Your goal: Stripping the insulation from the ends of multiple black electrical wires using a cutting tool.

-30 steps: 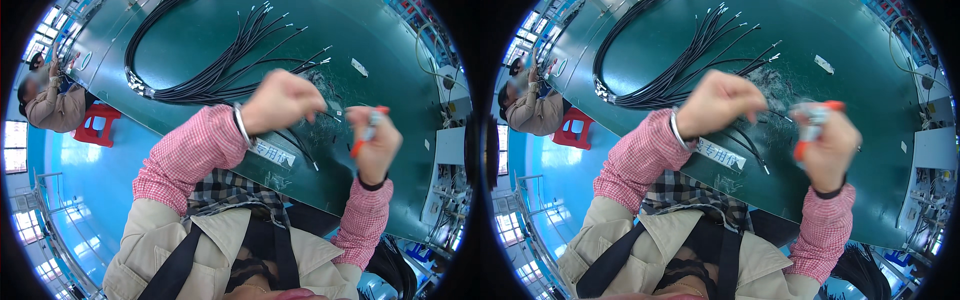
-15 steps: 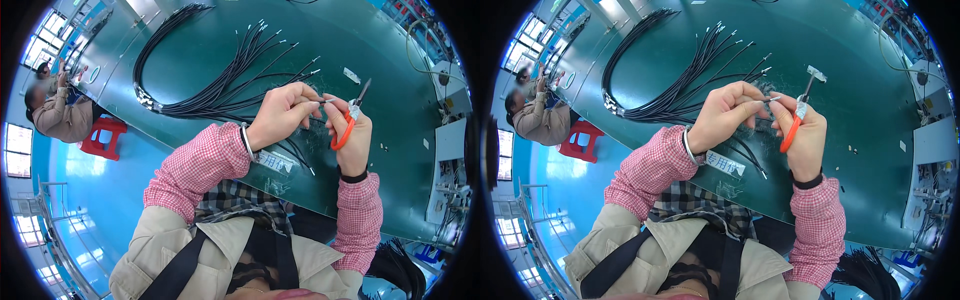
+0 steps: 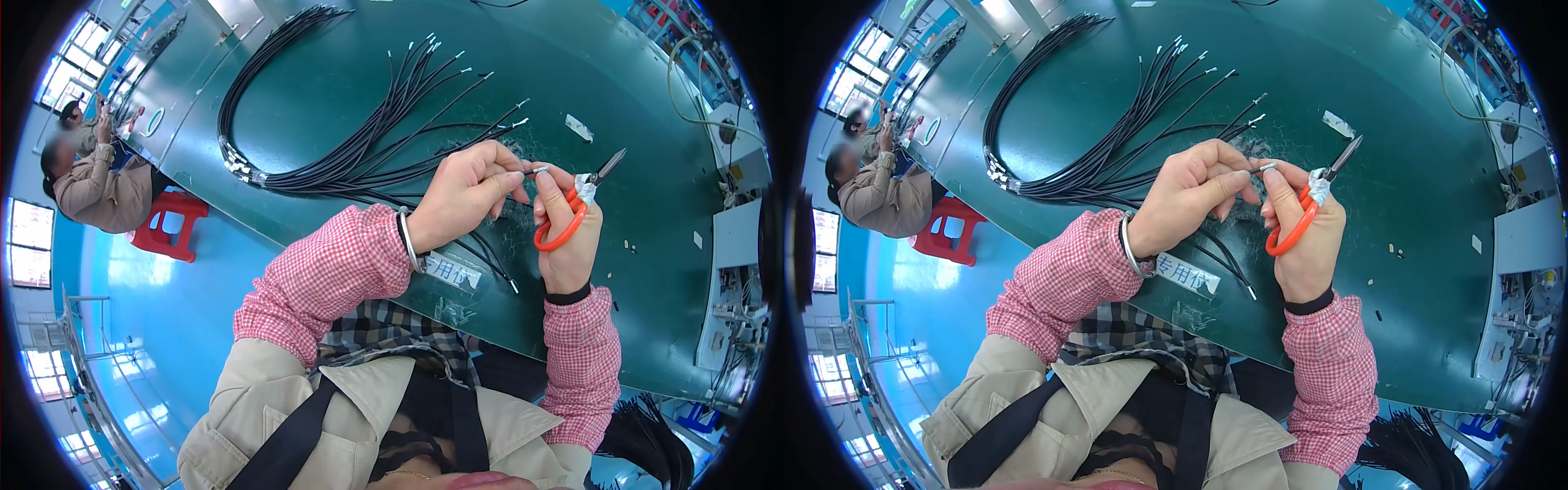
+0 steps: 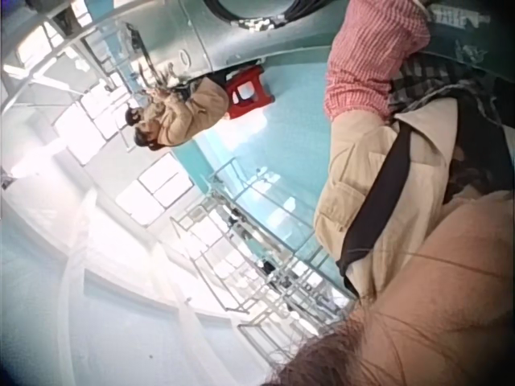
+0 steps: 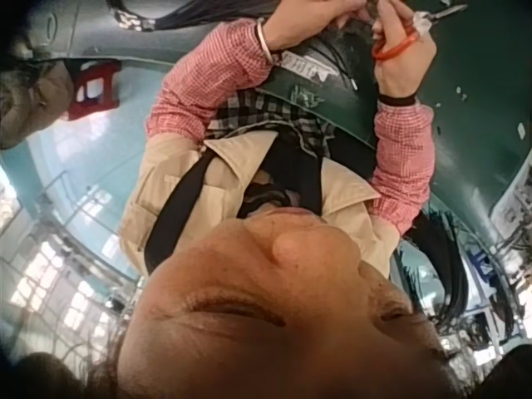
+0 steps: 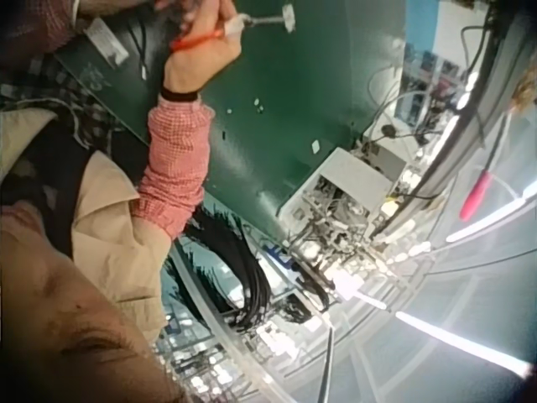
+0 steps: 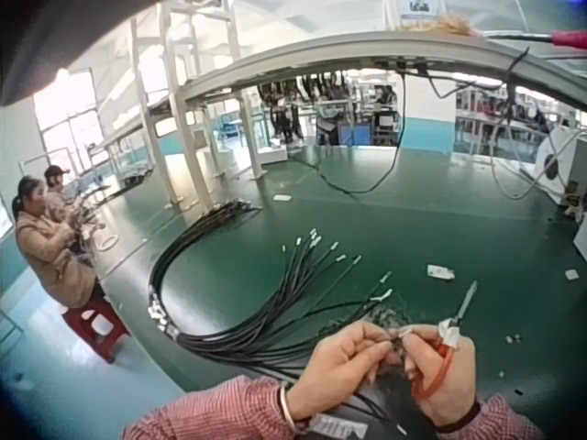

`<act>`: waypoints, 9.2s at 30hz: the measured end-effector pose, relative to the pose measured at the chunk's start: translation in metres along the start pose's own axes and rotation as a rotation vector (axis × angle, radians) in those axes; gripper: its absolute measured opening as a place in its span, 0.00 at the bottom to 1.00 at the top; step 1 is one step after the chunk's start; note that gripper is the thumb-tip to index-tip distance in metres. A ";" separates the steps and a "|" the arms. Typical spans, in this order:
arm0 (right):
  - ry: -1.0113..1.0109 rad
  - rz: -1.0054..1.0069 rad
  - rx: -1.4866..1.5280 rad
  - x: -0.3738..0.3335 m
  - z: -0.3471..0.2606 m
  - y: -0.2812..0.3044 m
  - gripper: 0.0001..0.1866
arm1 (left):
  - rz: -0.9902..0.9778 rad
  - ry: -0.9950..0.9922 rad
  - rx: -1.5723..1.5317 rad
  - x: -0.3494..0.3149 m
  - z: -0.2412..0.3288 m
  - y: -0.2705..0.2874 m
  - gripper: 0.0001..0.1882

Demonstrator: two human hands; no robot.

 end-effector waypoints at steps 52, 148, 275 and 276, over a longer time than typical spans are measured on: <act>0.129 -0.119 -0.072 -0.005 -0.008 0.006 0.07 | 0.068 -0.312 0.455 -0.004 0.021 -0.009 0.05; -0.333 -0.581 -0.240 -0.016 -0.006 0.003 0.31 | 0.184 -0.305 0.359 0.002 -0.005 0.009 0.11; 0.100 -0.084 -0.333 -0.003 -0.014 0.000 0.10 | 0.101 -0.276 0.262 -0.012 0.006 0.007 0.07; 0.115 -0.078 -0.331 -0.004 -0.013 0.000 0.11 | 0.103 -0.281 0.258 -0.012 0.005 0.007 0.07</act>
Point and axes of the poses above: each hand's wrist, its own x-axis towards the middle knuckle, its own y-axis out of the back of the hand, z = x × y, the point moved 1 cm from there along x, towards the middle knuckle, and after that the axes turned 10 degrees about -x, right-handed, at the moved point
